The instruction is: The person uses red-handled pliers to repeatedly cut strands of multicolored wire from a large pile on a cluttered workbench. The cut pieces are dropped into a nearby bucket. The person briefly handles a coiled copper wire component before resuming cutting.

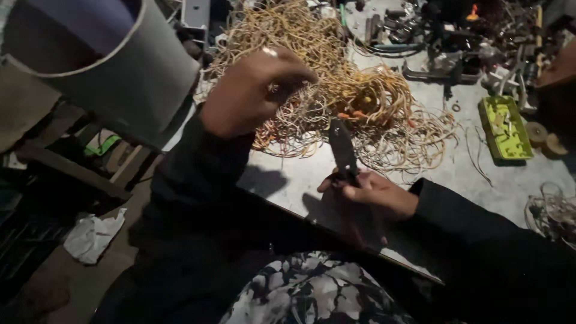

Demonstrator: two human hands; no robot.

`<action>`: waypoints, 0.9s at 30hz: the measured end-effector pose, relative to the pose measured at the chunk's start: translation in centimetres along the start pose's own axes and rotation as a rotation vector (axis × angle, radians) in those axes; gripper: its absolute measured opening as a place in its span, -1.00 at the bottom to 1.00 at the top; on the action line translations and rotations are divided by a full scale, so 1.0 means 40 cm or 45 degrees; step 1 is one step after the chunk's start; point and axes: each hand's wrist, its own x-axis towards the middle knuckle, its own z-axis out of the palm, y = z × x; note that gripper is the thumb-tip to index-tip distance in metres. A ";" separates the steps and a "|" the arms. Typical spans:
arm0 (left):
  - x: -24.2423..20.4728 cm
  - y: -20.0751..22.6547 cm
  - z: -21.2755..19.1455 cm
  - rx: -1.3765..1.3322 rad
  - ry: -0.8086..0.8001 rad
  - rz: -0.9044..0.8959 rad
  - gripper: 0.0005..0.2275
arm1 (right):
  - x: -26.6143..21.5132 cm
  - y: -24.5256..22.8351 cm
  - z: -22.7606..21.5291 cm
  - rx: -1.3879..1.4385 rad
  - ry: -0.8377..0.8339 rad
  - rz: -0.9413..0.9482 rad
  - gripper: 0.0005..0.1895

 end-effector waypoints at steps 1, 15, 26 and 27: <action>0.035 0.007 0.041 -0.210 -0.146 0.014 -0.76 | -0.004 0.002 0.006 0.007 -0.037 0.002 -0.40; 0.089 -0.022 0.228 0.007 -0.235 0.042 -0.89 | 0.011 0.010 0.002 -0.009 -0.121 0.010 -0.37; 0.081 -0.023 0.215 -0.113 -0.073 0.031 -0.87 | 0.025 -0.056 0.010 0.489 -0.037 -0.063 -0.26; 0.082 -0.027 0.208 -0.166 0.009 0.027 -0.87 | 0.024 -0.057 0.016 0.561 -0.035 -0.067 -0.26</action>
